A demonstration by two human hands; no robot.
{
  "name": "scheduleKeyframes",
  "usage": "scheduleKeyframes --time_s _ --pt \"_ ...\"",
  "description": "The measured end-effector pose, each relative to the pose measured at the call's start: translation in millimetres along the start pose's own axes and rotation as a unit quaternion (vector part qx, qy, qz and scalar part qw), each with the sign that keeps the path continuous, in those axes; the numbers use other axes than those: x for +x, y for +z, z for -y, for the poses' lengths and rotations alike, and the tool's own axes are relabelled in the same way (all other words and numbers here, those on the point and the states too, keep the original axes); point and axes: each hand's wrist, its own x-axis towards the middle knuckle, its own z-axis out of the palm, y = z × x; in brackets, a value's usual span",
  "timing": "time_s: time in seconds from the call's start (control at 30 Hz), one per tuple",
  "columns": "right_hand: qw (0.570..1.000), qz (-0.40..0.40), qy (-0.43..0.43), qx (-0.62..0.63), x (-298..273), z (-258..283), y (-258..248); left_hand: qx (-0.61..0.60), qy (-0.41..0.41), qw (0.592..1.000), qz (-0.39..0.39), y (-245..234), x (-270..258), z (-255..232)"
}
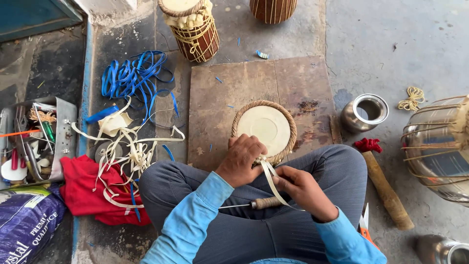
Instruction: The person sits cross-legged on the floor and uses a wooden mallet and a metal hook tool to tighten the straps on a small drum. They repeatedly pull the straps through the woven rim and tap them with the mallet to secure the drumhead.
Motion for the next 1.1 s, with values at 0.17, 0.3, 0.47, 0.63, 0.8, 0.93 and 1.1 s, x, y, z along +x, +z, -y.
scheduleKeyframes --time_s 0.17,0.3,0.47,0.63,0.8,0.93,1.1 --pt "0.983 -0.019 -0.177 -0.053 -21.3 3.9 -9.1 0.002 0.009 1.000 0.027 4.1 -17.6 -3.1" --pt "0.941 0.096 -0.181 0.270 -7.7 -4.6 7.4 -0.012 0.016 1.000 -0.001 5.5 -23.3 -4.6" --pt "0.905 0.011 -0.132 0.404 7.2 -25.6 22.8 0.000 0.017 1.000 0.003 5.7 -22.2 -2.6" --pt "0.889 -0.026 -0.141 0.435 0.9 -43.0 26.9 0.015 0.012 1.000 0.004 9.5 -19.5 0.7" --pt "0.900 -0.043 -0.148 0.408 -7.9 -38.6 32.8 0.012 -0.001 1.000 0.017 5.5 -14.0 0.3" --pt "0.943 -0.060 -0.142 0.296 -13.5 -19.5 18.3 0.027 -0.027 0.999 0.006 2.6 -6.6 -4.2" --pt "0.986 -0.033 -0.035 0.161 -30.4 3.2 -22.1 -0.001 -0.031 0.999 -0.009 1.6 5.8 -6.2"
